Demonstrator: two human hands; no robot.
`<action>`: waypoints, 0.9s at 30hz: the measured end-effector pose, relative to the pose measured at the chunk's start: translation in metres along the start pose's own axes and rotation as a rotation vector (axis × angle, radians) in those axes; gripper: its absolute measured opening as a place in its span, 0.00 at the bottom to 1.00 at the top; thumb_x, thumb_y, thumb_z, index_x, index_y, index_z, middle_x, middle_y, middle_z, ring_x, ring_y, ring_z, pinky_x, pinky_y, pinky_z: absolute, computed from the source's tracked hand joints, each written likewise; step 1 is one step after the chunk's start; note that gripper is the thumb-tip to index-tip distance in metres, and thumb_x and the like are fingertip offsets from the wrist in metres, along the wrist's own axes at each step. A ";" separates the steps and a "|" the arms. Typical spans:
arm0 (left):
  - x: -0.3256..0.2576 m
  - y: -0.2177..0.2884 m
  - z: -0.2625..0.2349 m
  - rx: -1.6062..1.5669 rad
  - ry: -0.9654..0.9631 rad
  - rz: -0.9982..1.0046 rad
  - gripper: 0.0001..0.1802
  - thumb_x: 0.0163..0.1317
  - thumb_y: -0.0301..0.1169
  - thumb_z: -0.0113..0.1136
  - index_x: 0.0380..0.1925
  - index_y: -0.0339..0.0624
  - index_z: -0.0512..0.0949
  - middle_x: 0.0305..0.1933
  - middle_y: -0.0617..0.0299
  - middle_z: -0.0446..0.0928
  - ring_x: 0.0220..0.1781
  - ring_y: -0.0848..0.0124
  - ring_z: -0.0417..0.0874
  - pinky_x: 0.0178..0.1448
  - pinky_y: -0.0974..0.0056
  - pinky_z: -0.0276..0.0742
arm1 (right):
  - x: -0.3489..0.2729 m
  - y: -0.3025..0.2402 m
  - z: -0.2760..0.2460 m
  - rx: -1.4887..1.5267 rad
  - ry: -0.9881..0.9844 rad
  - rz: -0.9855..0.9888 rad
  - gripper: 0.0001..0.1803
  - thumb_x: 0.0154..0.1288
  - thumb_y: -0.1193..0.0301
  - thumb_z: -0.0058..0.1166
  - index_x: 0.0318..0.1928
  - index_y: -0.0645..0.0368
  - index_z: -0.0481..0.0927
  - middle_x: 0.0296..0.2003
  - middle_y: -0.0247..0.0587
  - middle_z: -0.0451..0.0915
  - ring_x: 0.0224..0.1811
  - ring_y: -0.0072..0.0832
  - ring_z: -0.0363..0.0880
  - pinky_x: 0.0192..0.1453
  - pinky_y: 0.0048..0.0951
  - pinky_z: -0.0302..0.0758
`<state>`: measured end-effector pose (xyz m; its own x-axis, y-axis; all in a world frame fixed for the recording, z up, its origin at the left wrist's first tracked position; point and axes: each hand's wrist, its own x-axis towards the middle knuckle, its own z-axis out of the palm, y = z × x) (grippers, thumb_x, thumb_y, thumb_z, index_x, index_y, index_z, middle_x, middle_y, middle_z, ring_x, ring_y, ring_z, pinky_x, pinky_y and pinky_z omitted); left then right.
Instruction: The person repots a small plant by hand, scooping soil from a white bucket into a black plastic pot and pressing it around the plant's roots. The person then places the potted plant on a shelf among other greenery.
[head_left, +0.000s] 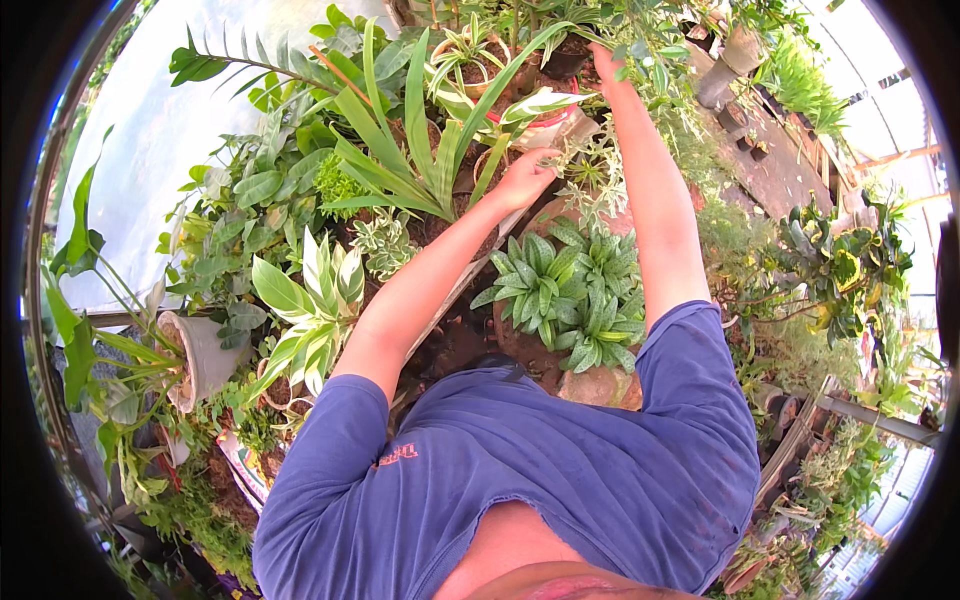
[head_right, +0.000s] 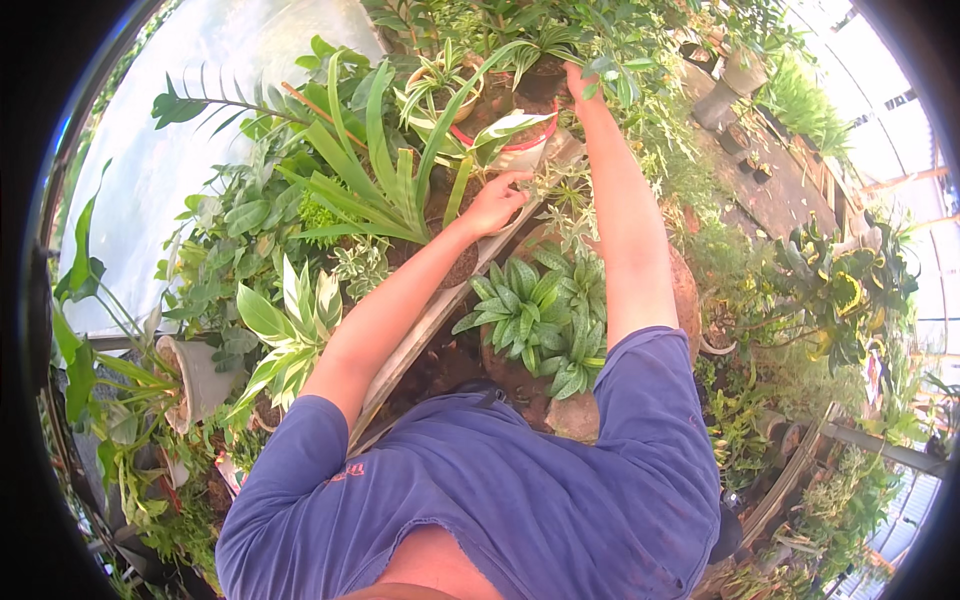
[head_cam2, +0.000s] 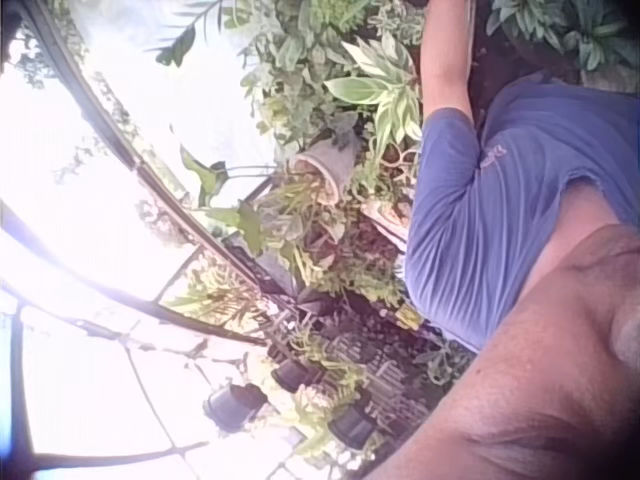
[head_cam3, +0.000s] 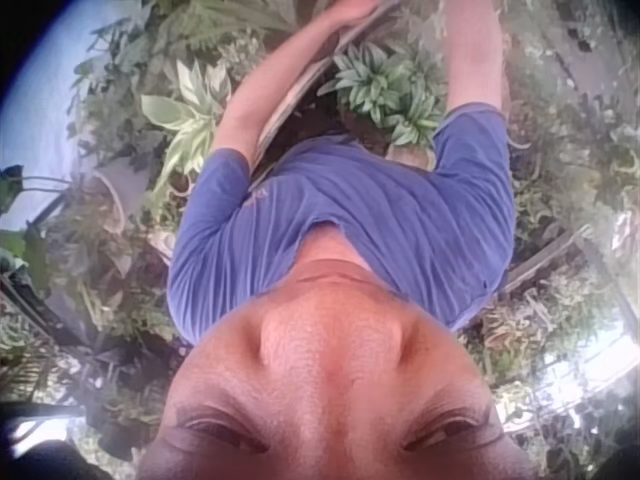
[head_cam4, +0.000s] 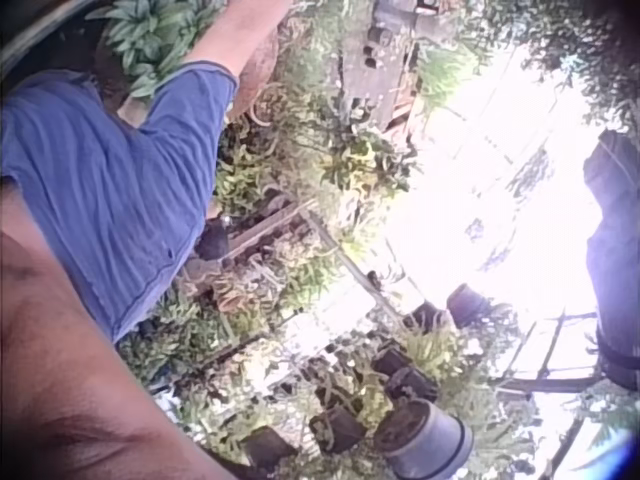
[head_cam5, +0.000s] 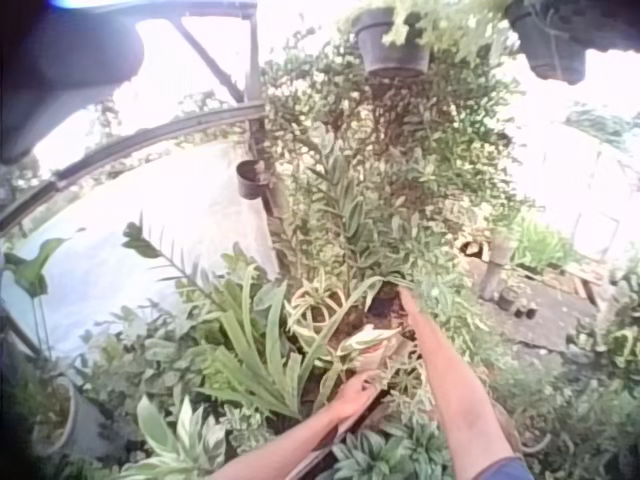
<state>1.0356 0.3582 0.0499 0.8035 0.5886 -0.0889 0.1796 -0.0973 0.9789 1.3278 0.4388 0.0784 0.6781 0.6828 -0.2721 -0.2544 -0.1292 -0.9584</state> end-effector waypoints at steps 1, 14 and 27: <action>-0.001 0.001 -0.001 0.006 0.003 0.004 0.21 0.63 0.29 0.57 0.57 0.41 0.72 0.28 0.67 0.74 0.30 0.80 0.71 0.36 0.70 0.70 | -0.001 0.001 0.001 -0.004 -0.001 -0.022 0.25 0.60 0.56 0.55 0.53 0.57 0.70 0.39 0.40 0.73 0.33 0.31 0.76 0.33 0.40 0.78; -0.007 0.011 0.001 0.002 -0.005 0.035 0.21 0.63 0.29 0.56 0.57 0.40 0.72 0.24 0.71 0.70 0.24 0.82 0.66 0.29 0.71 0.64 | -0.047 -0.022 0.008 -0.033 -0.001 0.006 0.21 0.63 0.54 0.52 0.50 0.52 0.71 0.32 0.36 0.73 0.28 0.27 0.73 0.34 0.38 0.76; -0.039 -0.002 -0.004 -0.136 -0.079 0.072 0.21 0.66 0.28 0.52 0.58 0.36 0.69 0.52 0.58 0.78 0.48 0.75 0.76 0.52 0.68 0.72 | -0.088 0.013 0.011 -0.075 -0.029 -0.033 0.38 0.56 0.49 0.62 0.56 0.66 0.69 0.43 0.42 0.75 0.38 0.29 0.75 0.36 0.32 0.74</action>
<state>1.0019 0.3386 0.0520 0.8546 0.5187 -0.0263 0.0453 -0.0241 0.9987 1.2569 0.3847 0.0910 0.6646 0.7080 -0.2386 -0.1795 -0.1587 -0.9709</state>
